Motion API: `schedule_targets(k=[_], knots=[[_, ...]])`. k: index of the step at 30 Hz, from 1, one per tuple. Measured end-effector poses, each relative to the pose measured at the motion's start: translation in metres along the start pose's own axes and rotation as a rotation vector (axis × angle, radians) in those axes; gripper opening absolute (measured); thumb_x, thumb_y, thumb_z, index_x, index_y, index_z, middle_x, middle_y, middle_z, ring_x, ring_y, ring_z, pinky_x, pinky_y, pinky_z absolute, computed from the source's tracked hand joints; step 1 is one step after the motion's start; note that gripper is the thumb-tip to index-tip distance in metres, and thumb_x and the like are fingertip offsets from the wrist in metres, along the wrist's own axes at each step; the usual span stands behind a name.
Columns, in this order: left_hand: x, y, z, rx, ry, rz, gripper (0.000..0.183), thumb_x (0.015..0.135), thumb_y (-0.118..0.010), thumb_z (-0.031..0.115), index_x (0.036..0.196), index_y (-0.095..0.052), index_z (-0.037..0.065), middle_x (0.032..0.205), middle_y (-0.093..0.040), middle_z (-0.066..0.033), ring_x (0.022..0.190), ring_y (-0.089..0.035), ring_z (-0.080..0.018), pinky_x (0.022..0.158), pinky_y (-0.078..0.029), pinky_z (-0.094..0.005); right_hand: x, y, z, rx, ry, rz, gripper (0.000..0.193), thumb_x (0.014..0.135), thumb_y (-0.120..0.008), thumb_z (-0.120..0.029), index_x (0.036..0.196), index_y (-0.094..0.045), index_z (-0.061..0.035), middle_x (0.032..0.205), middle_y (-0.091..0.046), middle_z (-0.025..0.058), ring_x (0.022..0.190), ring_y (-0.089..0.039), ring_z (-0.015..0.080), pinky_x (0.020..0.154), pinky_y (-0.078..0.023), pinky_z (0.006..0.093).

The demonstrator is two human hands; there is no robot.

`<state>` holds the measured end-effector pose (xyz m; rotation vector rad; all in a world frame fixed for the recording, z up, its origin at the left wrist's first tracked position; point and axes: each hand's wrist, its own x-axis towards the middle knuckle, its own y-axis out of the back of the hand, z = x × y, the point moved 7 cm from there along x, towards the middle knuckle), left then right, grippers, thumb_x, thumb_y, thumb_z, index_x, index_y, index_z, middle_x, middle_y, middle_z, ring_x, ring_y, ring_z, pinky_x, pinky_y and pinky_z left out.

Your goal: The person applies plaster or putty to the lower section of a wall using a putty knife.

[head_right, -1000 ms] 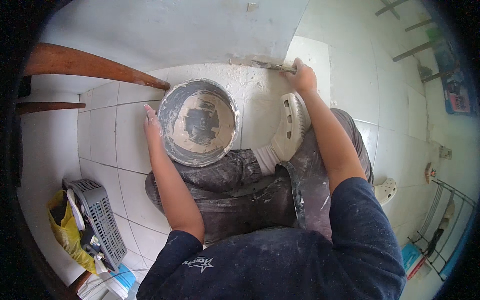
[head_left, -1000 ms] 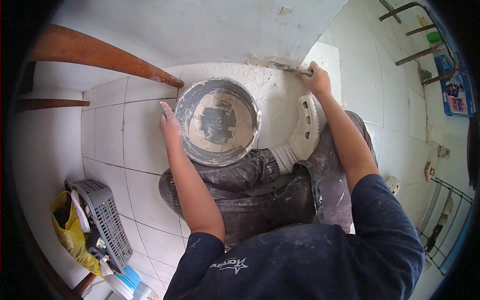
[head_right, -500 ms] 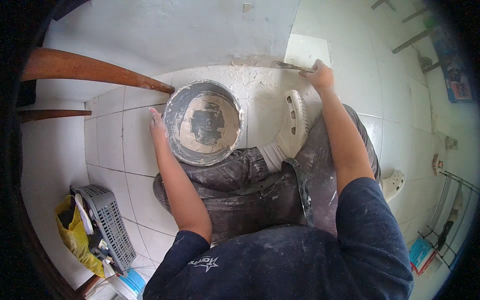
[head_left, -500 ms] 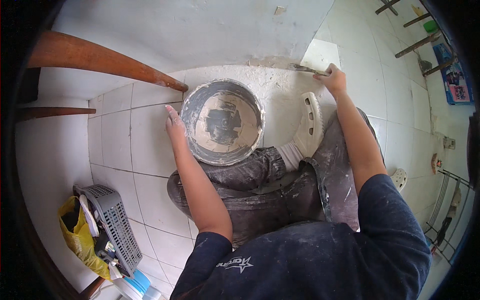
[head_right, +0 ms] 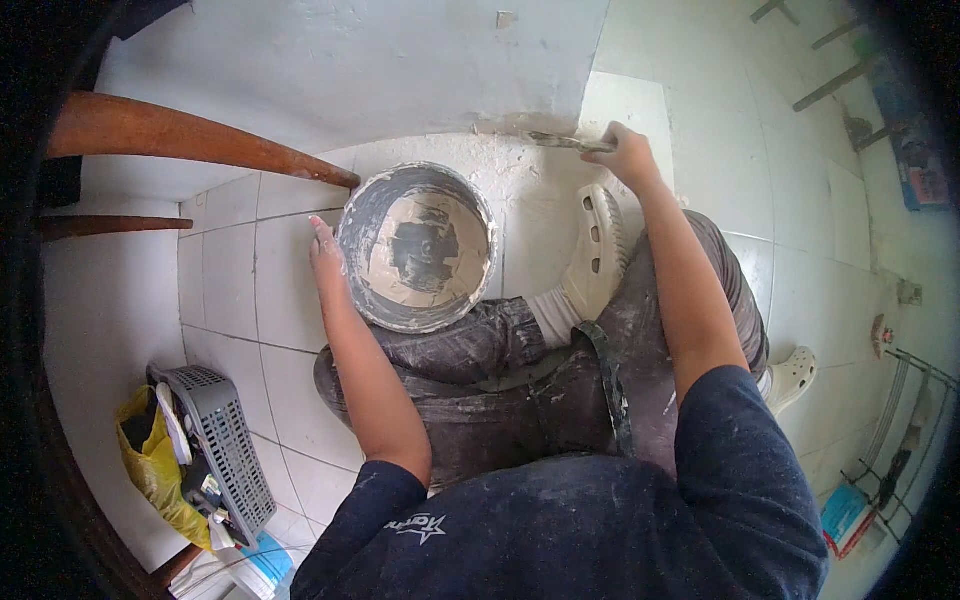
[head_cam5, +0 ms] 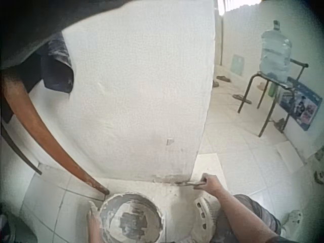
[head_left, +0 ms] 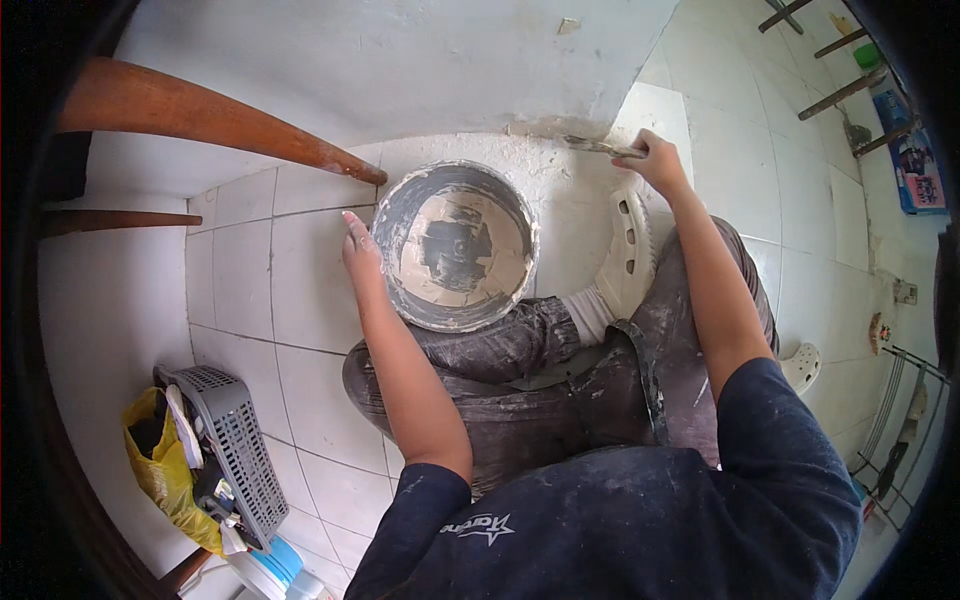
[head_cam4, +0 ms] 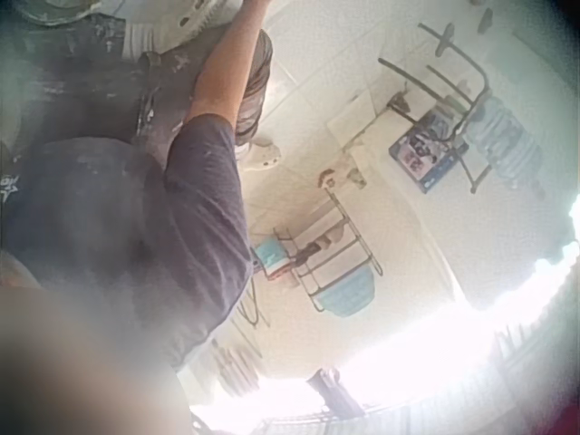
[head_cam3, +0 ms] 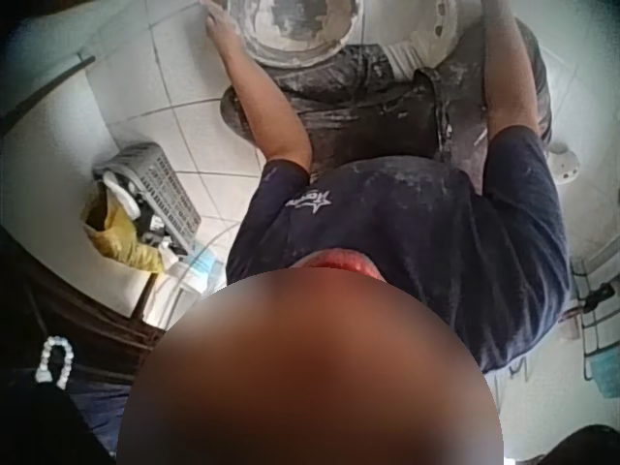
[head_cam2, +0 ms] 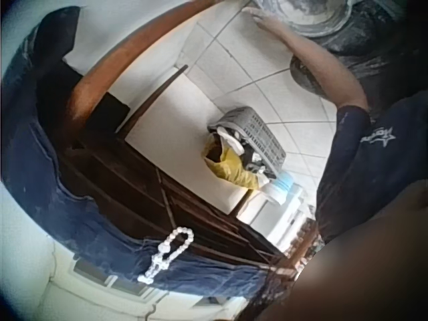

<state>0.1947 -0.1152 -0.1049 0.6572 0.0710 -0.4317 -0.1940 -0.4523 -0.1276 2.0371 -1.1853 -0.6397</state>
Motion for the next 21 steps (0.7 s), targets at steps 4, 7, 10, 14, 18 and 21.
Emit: schedule_targets(k=[4,7,10,14,18,21], knots=[[0.002,0.002,-0.003,0.018,-0.024,0.031,0.079,0.094,-0.029,0.060,0.111,-0.057,-0.013,0.112,-0.058,-0.0305,0.108,-0.054,-0.0423,0.095,-0.039,-0.0419,0.009,-0.030,-0.012,-0.009,0.068,-0.002,0.044,0.064,-0.083,-0.032,0.081,-0.055,-0.0019,0.073,-0.063,0.0151,0.069,-0.061,0.0290,0.064,-0.047,0.0385],[0.000,0.000,-0.001,0.034,-0.017,0.032,0.079,0.094,-0.029,0.060,0.112,-0.056,-0.012,0.114,-0.057,-0.0303,0.109,-0.053,-0.0418,0.096,-0.038,-0.0415,0.011,-0.030,-0.012,-0.047,0.045,0.124,0.043,0.067,-0.080,-0.033,0.084,-0.055,-0.0023,0.076,-0.064,0.0166,0.074,-0.062,0.0339,0.066,-0.048,0.0410],[0.004,0.003,-0.008,-0.009,0.003,0.017,0.079,0.094,-0.028,0.059,0.113,-0.056,-0.012,0.114,-0.058,-0.0296,0.108,-0.054,-0.0405,0.096,-0.039,-0.0404,0.011,-0.030,-0.012,-0.093,-0.017,0.104,0.043,0.069,-0.079,-0.033,0.086,-0.055,-0.0025,0.079,-0.065,0.0174,0.077,-0.062,0.0355,0.067,-0.048,0.0419],[-0.005,-0.002,0.006,-0.031,-0.025,0.018,0.079,0.094,-0.029,0.059,0.111,-0.057,-0.013,0.110,-0.060,-0.0286,0.106,-0.056,-0.0385,0.094,-0.039,-0.0392,0.006,-0.013,0.008,-0.119,-0.093,0.154,0.045,0.065,-0.081,-0.034,0.083,-0.055,-0.0023,0.080,-0.065,0.0183,0.077,-0.062,0.0346,0.068,-0.048,0.0411],[0.001,-0.001,-0.002,-0.016,-0.009,0.001,0.080,0.094,-0.029,0.060,0.108,-0.058,-0.014,0.109,-0.060,-0.0288,0.104,-0.056,-0.0391,0.094,-0.040,-0.0395,-0.004,0.014,0.038,-0.076,-0.208,0.175,0.044,0.061,-0.083,-0.032,0.079,-0.056,-0.0023,0.078,-0.065,0.0173,0.074,-0.063,0.0312,0.068,-0.048,0.0384],[0.005,0.000,-0.011,-0.078,-0.011,0.024,0.081,0.094,-0.029,0.060,0.107,-0.057,-0.015,0.109,-0.060,-0.0298,0.104,-0.056,-0.0402,0.093,-0.040,-0.0397,-0.017,0.039,0.043,-0.119,-0.238,0.184,0.040,0.058,-0.084,-0.026,0.075,-0.057,-0.0018,0.077,-0.065,0.0161,0.072,-0.063,0.0276,0.066,-0.048,0.0366]])
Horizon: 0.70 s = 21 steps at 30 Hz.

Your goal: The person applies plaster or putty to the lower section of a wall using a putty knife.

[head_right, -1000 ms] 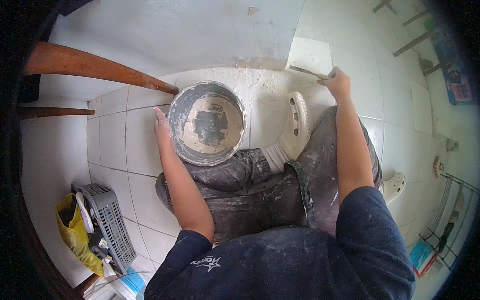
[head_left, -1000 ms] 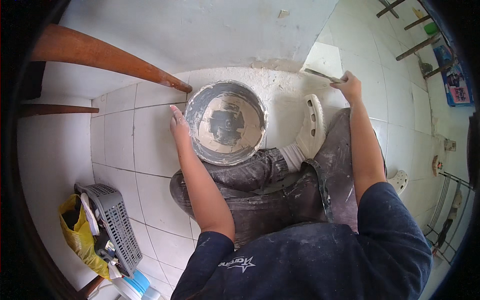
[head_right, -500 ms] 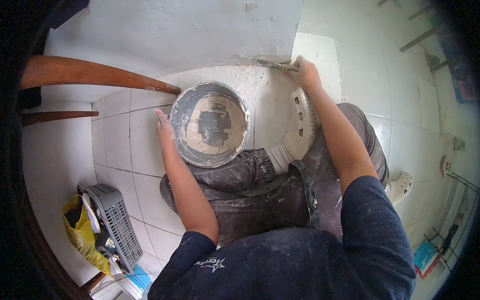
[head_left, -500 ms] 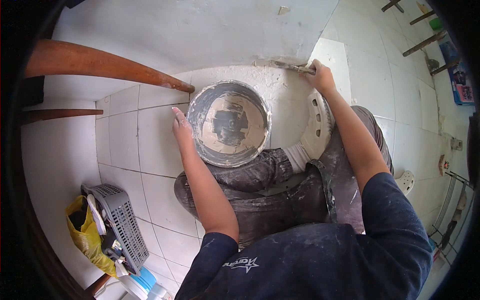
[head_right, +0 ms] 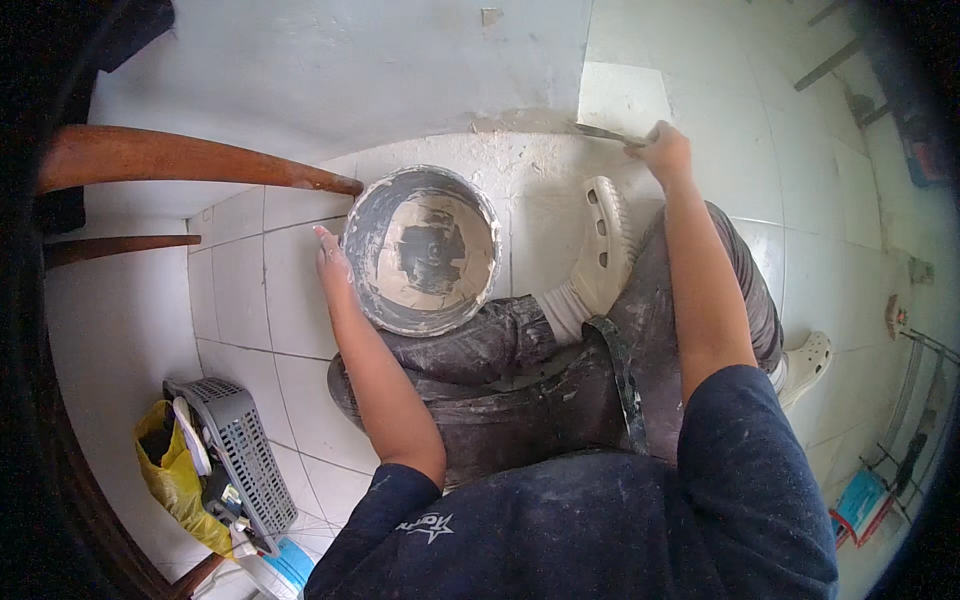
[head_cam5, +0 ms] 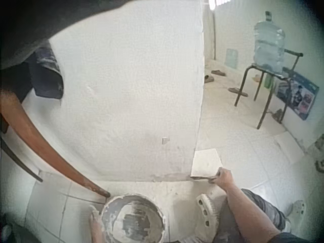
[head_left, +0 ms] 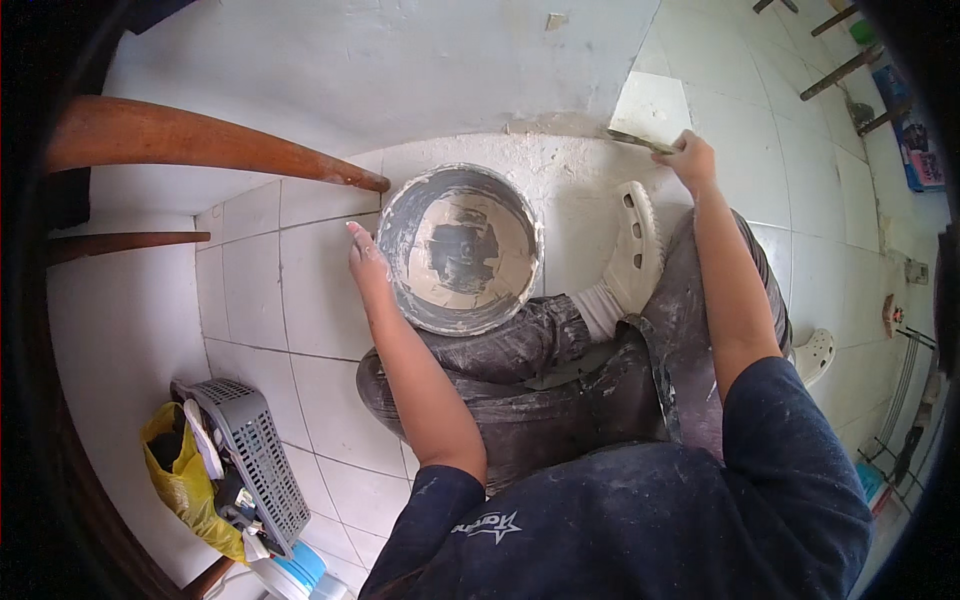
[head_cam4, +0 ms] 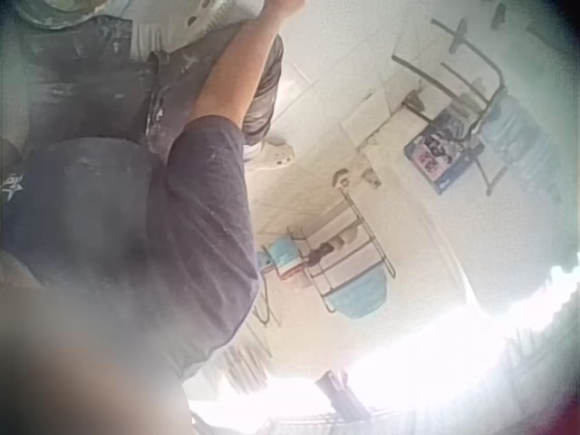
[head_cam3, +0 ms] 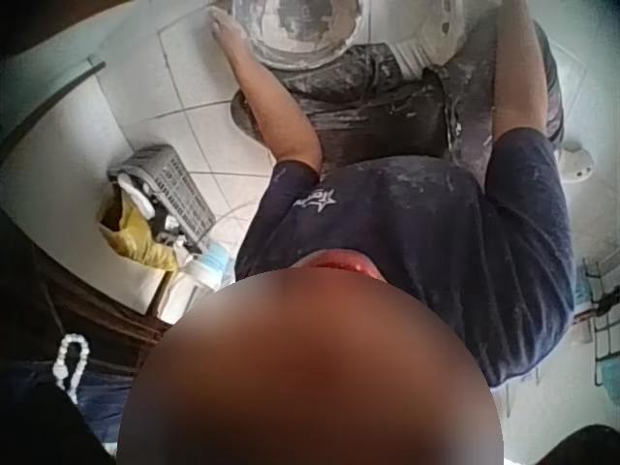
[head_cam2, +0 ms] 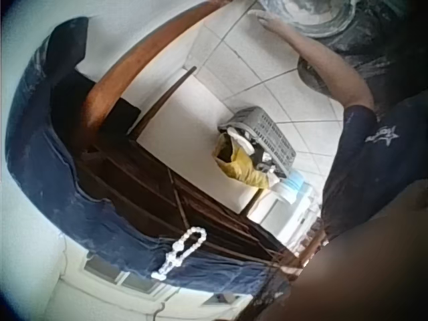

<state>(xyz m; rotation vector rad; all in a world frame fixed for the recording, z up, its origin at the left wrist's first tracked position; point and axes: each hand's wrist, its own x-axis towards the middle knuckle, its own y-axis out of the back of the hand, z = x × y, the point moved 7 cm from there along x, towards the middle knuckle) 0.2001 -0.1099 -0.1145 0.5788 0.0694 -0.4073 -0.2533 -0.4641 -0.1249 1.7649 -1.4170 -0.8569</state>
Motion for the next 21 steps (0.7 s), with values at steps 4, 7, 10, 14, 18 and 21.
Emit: schedule_targets(k=[4,7,10,14,18,21], knots=[[-0.006,-0.001,0.009,0.060,-0.001,0.018,0.082,0.094,-0.028,0.061,0.107,-0.057,-0.014,0.109,-0.059,-0.0308,0.104,-0.055,-0.0421,0.094,-0.040,-0.0409,-0.008,0.029,0.023,-0.005,-0.057,0.000,0.040,0.053,-0.086,-0.022,0.070,-0.056,-0.0023,0.073,-0.063,0.0133,0.067,-0.059,0.0235,0.063,-0.046,0.0355],[-0.005,0.004,0.009,0.090,-0.003,0.018,0.082,0.094,-0.028,0.061,0.107,-0.058,-0.014,0.109,-0.059,-0.0310,0.105,-0.055,-0.0430,0.093,-0.040,-0.0418,-0.016,0.014,0.005,0.059,0.084,-0.112,0.041,0.052,-0.087,-0.022,0.068,-0.055,-0.0027,0.067,-0.059,0.0101,0.063,-0.054,0.0207,0.060,-0.043,0.0344],[-0.008,0.004,0.017,0.101,-0.003,0.014,0.081,0.094,-0.028,0.061,0.107,-0.058,-0.014,0.109,-0.059,-0.0307,0.104,-0.055,-0.0430,0.093,-0.040,-0.0421,-0.011,-0.010,-0.035,0.082,0.165,-0.152,0.043,0.054,-0.086,-0.025,0.071,-0.054,-0.0022,0.065,-0.057,0.0089,0.062,-0.052,0.0205,0.059,-0.042,0.0342],[-0.011,-0.008,0.021,0.028,-0.004,0.007,0.081,0.093,-0.029,0.061,0.107,-0.058,-0.014,0.108,-0.060,-0.0296,0.103,-0.056,-0.0414,0.093,-0.040,-0.0416,-0.001,-0.035,-0.066,0.159,0.243,-0.062,0.046,0.058,-0.086,-0.030,0.077,-0.055,-0.0026,0.068,-0.061,0.0142,0.065,-0.059,0.0279,0.061,-0.045,0.0384],[-0.002,0.004,-0.002,0.032,0.010,0.024,0.080,0.094,-0.031,0.060,0.109,-0.058,-0.014,0.109,-0.060,-0.0290,0.103,-0.056,-0.0403,0.093,-0.040,-0.0406,-0.002,-0.011,-0.055,0.054,0.116,0.073,0.045,0.059,-0.085,-0.031,0.077,-0.056,-0.0030,0.070,-0.062,0.0155,0.066,-0.061,0.0309,0.061,-0.046,0.0400],[-0.001,0.001,0.001,-0.022,-0.012,0.029,0.080,0.093,-0.030,0.061,0.110,-0.058,-0.013,0.110,-0.059,-0.0291,0.104,-0.055,-0.0406,0.094,-0.039,-0.0406,0.008,0.014,-0.007,0.017,0.090,0.065,0.042,0.057,-0.085,-0.028,0.075,-0.057,-0.0033,0.070,-0.063,0.0152,0.067,-0.062,0.0297,0.061,-0.047,0.0393]])
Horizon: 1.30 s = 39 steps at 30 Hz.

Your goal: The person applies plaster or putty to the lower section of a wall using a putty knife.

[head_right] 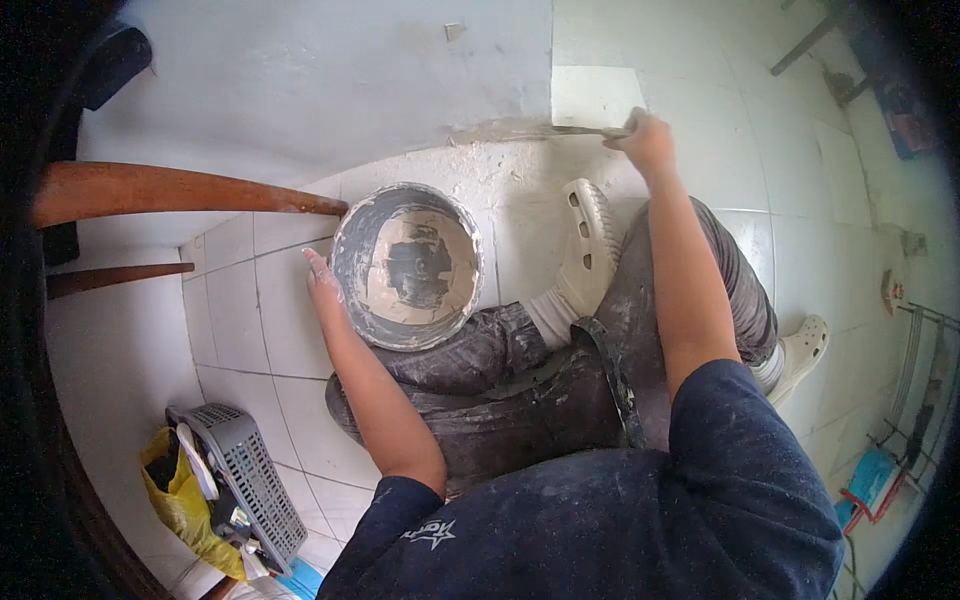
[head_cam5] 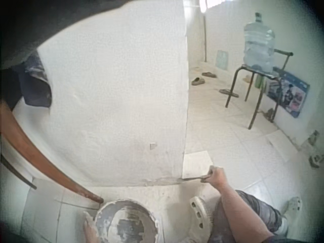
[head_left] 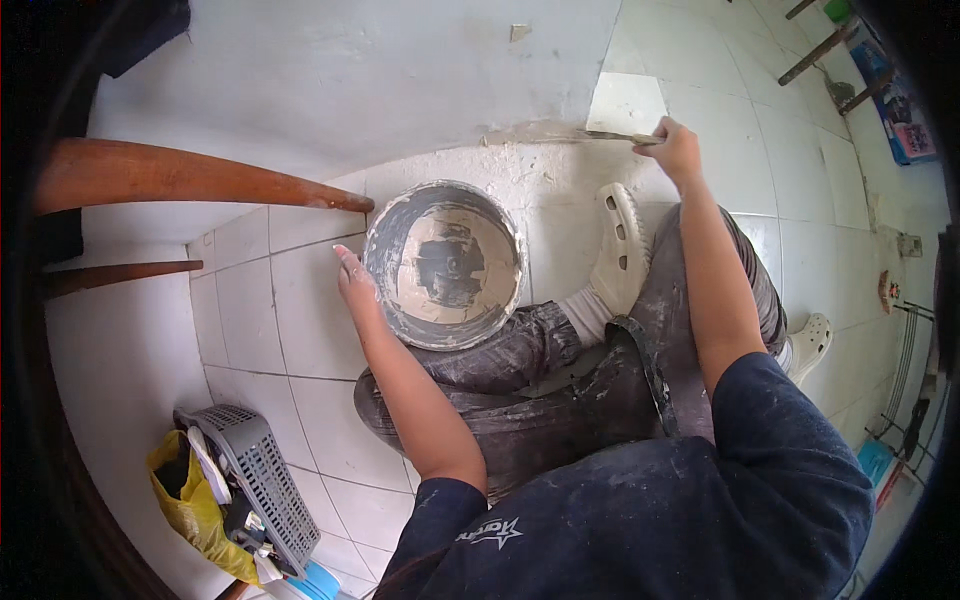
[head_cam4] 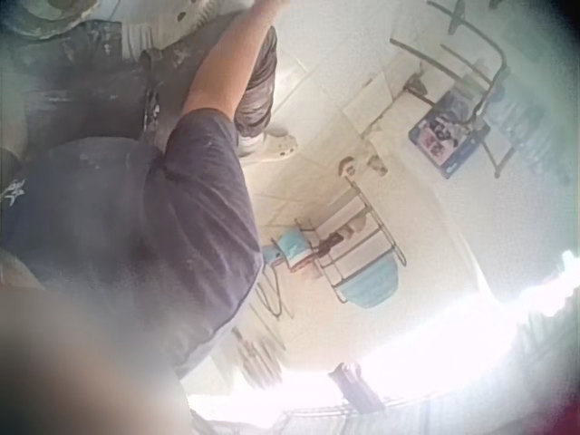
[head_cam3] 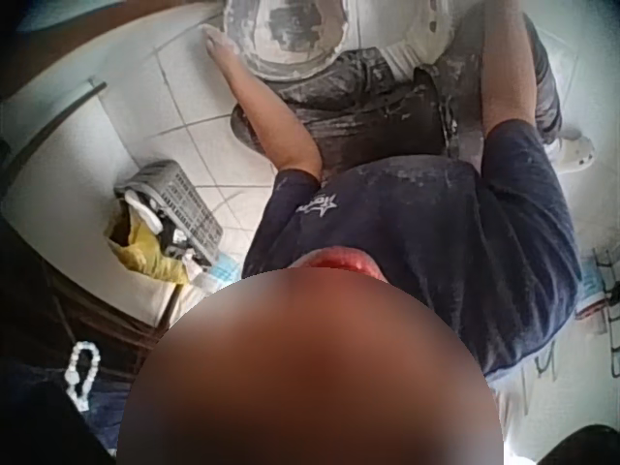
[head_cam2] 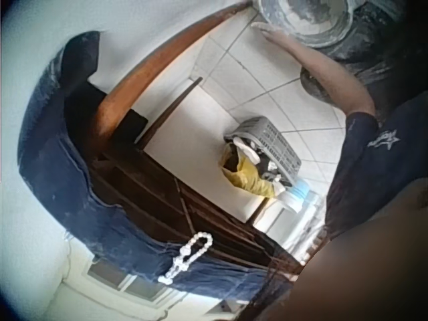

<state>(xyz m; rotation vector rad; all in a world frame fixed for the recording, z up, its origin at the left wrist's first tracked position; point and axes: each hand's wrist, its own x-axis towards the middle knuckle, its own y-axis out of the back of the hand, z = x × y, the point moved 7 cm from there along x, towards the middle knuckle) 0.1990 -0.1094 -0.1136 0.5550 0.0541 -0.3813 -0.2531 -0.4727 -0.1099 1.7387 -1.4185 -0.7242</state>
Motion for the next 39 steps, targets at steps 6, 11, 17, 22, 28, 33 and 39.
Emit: schedule_targets(k=[6,11,17,22,28,33,39], knots=[[0.004,-0.003,-0.001,0.126,-0.036,0.030,0.081,0.094,-0.028,0.060,0.110,-0.056,-0.014,0.114,-0.056,-0.0324,0.108,-0.051,-0.0461,0.096,-0.038,-0.0451,-0.025,0.065,0.050,-0.002,-0.221,0.202,0.035,0.057,-0.084,-0.023,0.074,-0.060,-0.0036,0.071,-0.064,0.0139,0.068,-0.062,0.0289,0.064,-0.048,0.0384],[0.008,-0.002,-0.003,0.173,-0.162,0.059,0.079,0.094,-0.028,0.058,0.111,-0.056,-0.014,0.114,-0.056,-0.0331,0.109,-0.050,-0.0487,0.097,-0.036,-0.0465,-0.051,0.067,0.044,0.101,-0.153,0.292,0.026,0.066,-0.077,-0.020,0.084,-0.065,-0.0053,0.078,-0.066,0.0153,0.074,-0.064,0.0316,0.068,-0.049,0.0401],[0.001,0.014,-0.041,-0.136,0.067,0.037,0.075,0.095,-0.034,0.055,0.118,-0.052,-0.013,0.121,-0.055,-0.0273,0.112,-0.053,-0.0366,0.095,-0.040,-0.0400,-0.051,0.072,-0.007,0.065,0.181,0.561,0.013,0.076,-0.066,-0.014,0.088,-0.064,-0.0096,0.081,-0.065,0.0129,0.082,-0.061,0.0333,0.073,-0.048,0.0429],[-0.025,0.065,-0.056,-0.426,0.135,-0.034,0.072,0.093,-0.044,0.052,0.130,-0.041,-0.010,0.126,-0.051,-0.0217,0.113,-0.053,-0.0299,0.097,-0.040,-0.0366,-0.056,0.054,-0.040,0.056,0.371,0.351,0.007,0.079,-0.059,-0.007,0.085,-0.061,-0.0085,0.087,-0.065,0.0102,0.088,-0.060,0.0315,0.073,-0.048,0.0420],[-0.079,0.090,-0.033,-0.550,0.137,0.192,0.070,0.091,-0.051,0.048,0.136,-0.032,-0.002,0.136,-0.039,-0.0195,0.122,-0.043,-0.0310,0.101,-0.038,-0.0425,-0.028,0.024,-0.043,0.128,0.397,0.247,0.014,0.081,-0.052,-0.002,0.094,-0.053,-0.0066,0.089,-0.064,0.0140,0.085,-0.061,0.0351,0.071,-0.048,0.0444],[-0.077,0.100,-0.038,-0.439,0.153,0.301,0.070,0.089,-0.054,0.049,0.134,-0.032,-0.001,0.136,-0.038,-0.0199,0.122,-0.043,-0.0330,0.103,-0.035,-0.0447,0.001,-0.003,-0.060,0.236,0.422,0.244,0.023,0.080,-0.056,-0.001,0.102,-0.053,-0.0065,0.090,-0.063,0.0208,0.085,-0.060,0.0407,0.072,-0.049,0.0467],[-0.059,0.093,-0.059,-0.552,0.247,0.251,0.069,0.092,-0.048,0.046,0.138,-0.032,-0.003,0.139,-0.040,-0.0184,0.125,-0.042,-0.0325,0.103,-0.036,-0.0453,0.032,-0.039,-0.052,0.269,0.332,0.248,0.026,0.077,-0.056,0.002,0.101,-0.050,-0.0059,0.089,-0.063,0.0209,0.085,-0.060,0.0407,0.072,-0.049,0.0463]])
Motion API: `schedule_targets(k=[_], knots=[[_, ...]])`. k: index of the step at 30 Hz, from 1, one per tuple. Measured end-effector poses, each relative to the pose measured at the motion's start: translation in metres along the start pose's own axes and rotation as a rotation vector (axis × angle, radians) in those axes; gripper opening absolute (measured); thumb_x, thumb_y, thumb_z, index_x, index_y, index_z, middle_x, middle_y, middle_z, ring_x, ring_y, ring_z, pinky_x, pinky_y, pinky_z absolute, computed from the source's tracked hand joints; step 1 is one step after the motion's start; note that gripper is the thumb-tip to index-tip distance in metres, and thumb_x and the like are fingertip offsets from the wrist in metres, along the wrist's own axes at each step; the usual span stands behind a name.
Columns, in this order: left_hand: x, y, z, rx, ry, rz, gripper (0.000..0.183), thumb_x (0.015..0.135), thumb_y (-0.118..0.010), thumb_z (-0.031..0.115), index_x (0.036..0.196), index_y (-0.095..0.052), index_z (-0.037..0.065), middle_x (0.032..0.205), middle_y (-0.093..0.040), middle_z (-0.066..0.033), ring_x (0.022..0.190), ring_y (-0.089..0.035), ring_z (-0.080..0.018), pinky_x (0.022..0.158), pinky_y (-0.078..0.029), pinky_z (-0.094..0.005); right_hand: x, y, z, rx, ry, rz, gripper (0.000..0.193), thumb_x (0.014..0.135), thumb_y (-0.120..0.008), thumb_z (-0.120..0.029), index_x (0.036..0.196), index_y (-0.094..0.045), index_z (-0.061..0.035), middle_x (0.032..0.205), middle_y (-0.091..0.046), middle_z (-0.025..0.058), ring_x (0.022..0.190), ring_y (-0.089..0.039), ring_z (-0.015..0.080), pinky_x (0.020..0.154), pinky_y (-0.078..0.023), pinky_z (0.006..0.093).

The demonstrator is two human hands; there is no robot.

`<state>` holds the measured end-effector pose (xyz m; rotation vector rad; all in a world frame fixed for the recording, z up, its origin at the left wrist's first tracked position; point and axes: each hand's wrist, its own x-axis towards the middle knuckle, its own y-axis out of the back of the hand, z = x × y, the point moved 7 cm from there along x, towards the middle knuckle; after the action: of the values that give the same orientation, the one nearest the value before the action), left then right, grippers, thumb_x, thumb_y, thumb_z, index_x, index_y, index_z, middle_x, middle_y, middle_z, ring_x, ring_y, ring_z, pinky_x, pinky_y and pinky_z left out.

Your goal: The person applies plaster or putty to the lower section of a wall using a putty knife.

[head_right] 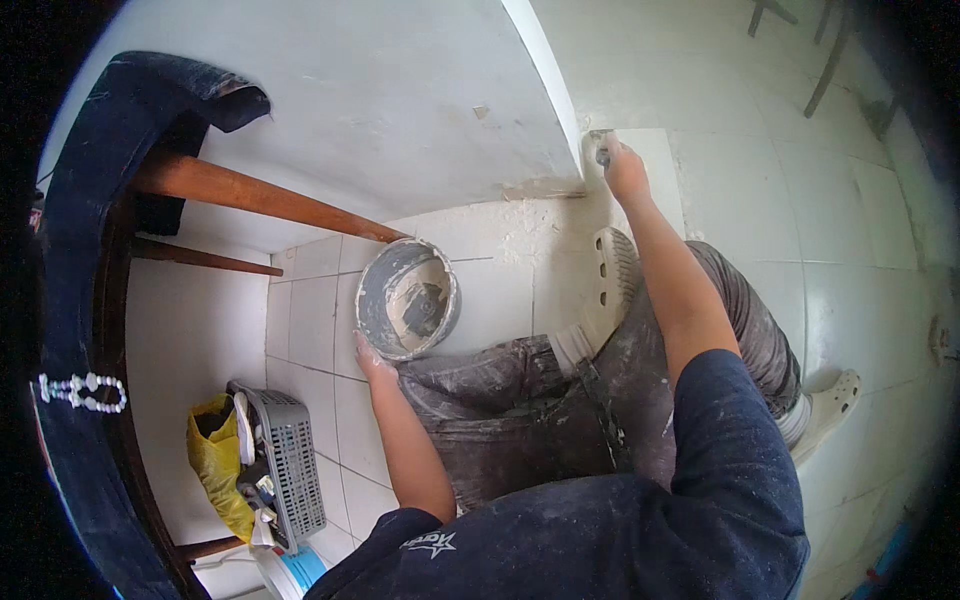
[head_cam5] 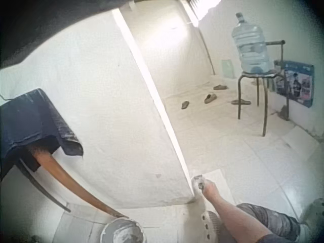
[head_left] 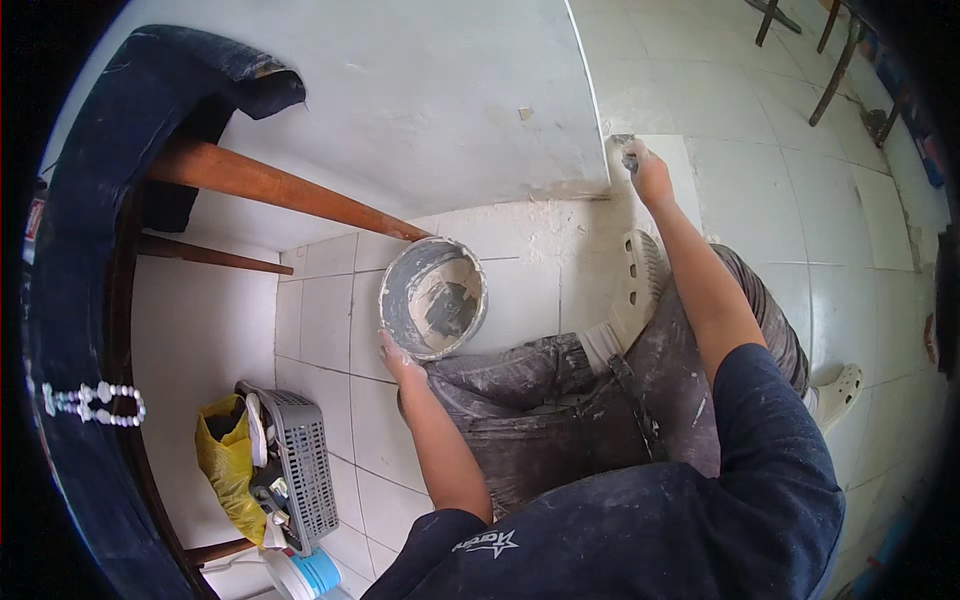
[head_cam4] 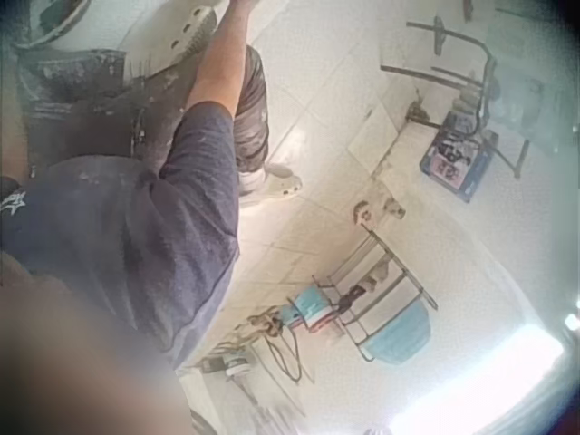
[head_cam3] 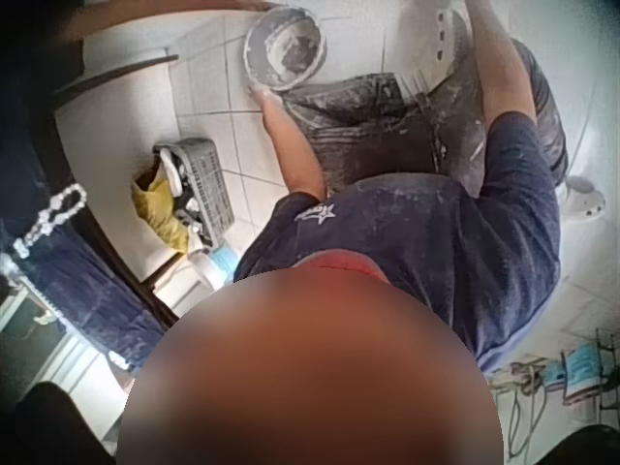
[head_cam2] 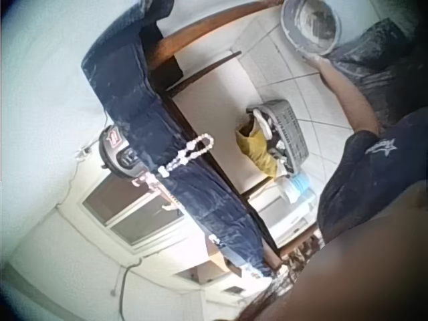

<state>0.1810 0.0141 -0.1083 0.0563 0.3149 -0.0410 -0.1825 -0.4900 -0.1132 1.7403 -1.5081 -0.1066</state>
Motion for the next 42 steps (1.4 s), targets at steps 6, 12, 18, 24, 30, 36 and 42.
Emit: schedule_targets(k=[6,12,18,24,30,36,42], knots=[[-0.006,-0.014,-0.002,0.021,0.019,-0.085,0.078,0.087,-0.053,0.051,0.140,-0.025,0.000,0.140,-0.034,-0.0198,0.127,-0.039,-0.0346,0.105,-0.033,-0.0454,0.000,-0.006,-0.009,-0.031,0.080,-0.163,0.029,0.072,-0.054,0.005,0.099,-0.050,-0.0063,0.088,-0.062,0.0204,0.085,-0.060,0.0408,0.072,-0.048,0.0471],[0.008,-0.009,-0.007,-0.049,0.023,-0.104,0.076,0.089,-0.052,0.049,0.140,-0.024,0.000,0.140,-0.034,-0.0203,0.126,-0.040,-0.0342,0.105,-0.033,-0.0457,-0.007,-0.005,-0.020,-0.046,0.097,-0.209,0.030,0.072,-0.053,0.005,0.099,-0.051,-0.0074,0.087,-0.063,0.0200,0.084,-0.060,0.0399,0.070,-0.048,0.0472],[0.003,-0.011,-0.007,-0.025,0.021,-0.070,0.076,0.088,-0.052,0.049,0.138,-0.026,-0.001,0.140,-0.034,-0.0205,0.126,-0.039,-0.0338,0.105,-0.032,-0.0445,-0.016,0.007,-0.029,-0.107,0.094,-0.303,0.025,0.074,-0.053,0.003,0.097,-0.050,-0.0076,0.079,-0.064,0.0186,0.081,-0.061,0.0401,0.068,-0.048,0.0474],[0.004,-0.009,-0.009,-0.008,0.013,-0.034,0.071,0.089,-0.052,0.049,0.136,-0.030,0.000,0.136,-0.038,-0.0186,0.123,-0.042,-0.0328,0.102,-0.034,-0.0455,-0.036,0.027,-0.040,-0.075,0.086,-0.342,0.021,0.073,-0.054,0.003,0.092,-0.052,-0.0071,0.081,-0.064,0.0182,0.080,-0.061,0.0394,0.068,-0.049,0.0462],[-0.005,-0.010,-0.002,-0.038,0.020,-0.023,0.063,0.089,-0.052,0.048,0.129,-0.037,0.002,0.130,-0.045,-0.0167,0.113,-0.050,-0.0305,0.091,-0.042,-0.0454,-0.054,0.039,-0.056,-0.100,0.089,-0.403,0.021,0.073,-0.067,-0.007,0.089,-0.055,-0.0052,0.081,-0.066,0.0174,0.078,-0.062,0.0380,0.067,-0.049,0.0436],[-0.020,-0.019,0.007,-0.008,0.036,0.003,0.061,0.090,-0.051,0.047,0.130,-0.037,0.002,0.130,-0.046,-0.0158,0.113,-0.051,-0.0305,0.092,-0.043,-0.0454,-0.060,0.054,-0.056,-0.016,0.091,-0.398,0.026,0.071,-0.073,-0.011,0.088,-0.055,-0.0041,0.082,-0.066,0.0161,0.078,-0.062,0.0374,0.067,-0.049,0.0428],[-0.012,-0.011,0.000,-0.033,0.023,0.001,0.064,0.091,-0.051,0.046,0.132,-0.036,0.000,0.132,-0.044,-0.0189,0.114,-0.050,-0.0327,0.095,-0.042,-0.0461,-0.058,0.067,-0.055,0.075,0.066,-0.313,0.025,0.073,-0.074,-0.010,0.090,-0.056,-0.0036,0.086,-0.067,0.0142,0.083,-0.064,0.0350,0.069,-0.050,0.0394]])
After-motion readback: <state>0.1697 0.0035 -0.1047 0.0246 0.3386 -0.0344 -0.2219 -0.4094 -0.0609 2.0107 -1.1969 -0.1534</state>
